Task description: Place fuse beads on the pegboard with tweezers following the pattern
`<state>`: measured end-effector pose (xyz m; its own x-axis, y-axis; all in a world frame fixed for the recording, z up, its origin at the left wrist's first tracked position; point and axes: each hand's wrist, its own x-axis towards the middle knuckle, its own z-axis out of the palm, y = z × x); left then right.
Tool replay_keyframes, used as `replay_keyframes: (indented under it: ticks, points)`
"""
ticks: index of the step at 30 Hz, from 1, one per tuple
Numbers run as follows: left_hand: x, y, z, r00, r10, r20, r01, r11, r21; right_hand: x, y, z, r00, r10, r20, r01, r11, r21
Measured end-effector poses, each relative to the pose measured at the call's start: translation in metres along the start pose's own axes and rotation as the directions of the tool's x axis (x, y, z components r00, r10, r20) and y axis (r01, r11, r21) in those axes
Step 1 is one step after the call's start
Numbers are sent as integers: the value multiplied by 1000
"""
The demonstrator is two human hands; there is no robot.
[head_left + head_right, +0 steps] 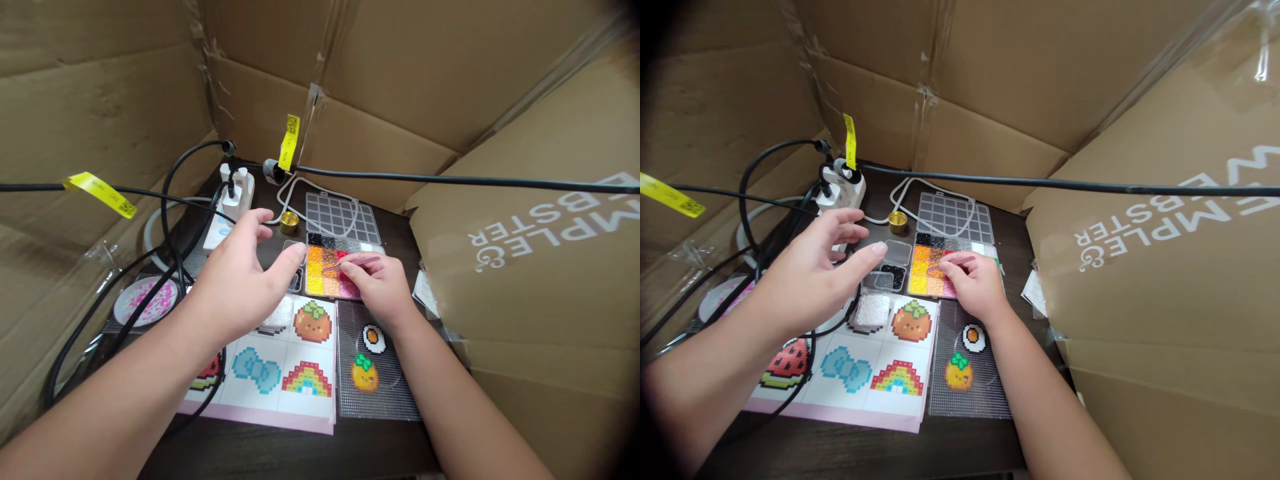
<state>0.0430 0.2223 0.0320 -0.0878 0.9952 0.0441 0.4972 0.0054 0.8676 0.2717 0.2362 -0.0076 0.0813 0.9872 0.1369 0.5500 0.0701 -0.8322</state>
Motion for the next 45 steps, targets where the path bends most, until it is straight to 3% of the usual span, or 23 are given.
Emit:
replay_keyframes:
  ticks: [21, 29, 33, 36, 41, 45]
  points:
    - [1, -1, 1, 1000, 6, -10, -6, 1000, -2, 1, 1, -1, 997, -68, -34, 69, 997, 22]
    - [-2, -2, 0, 999, 40, -13, -40, 999, -7, -2, -26, -31, 968, -167, -190, 202, 962, 184]
    - [-3, -4, -3, 998, 64, -5, -64, 998, 2, -34, -39, -56, 911, -247, -330, 332, 914, 233]
    - [-4, -4, -4, 999, 41, 10, -41, 999, 13, -75, -29, -64, 873, -253, -418, 378, 891, 252]
    - [-7, -4, -3, 997, 76, 7, -76, 997, 9, -146, 5, -59, 922, -114, -369, 187, 967, 170]
    - [-11, 0, -3, 991, 131, -26, -131, 991, 1, -176, 24, -50, 939, -87, -334, 111, 992, 54]
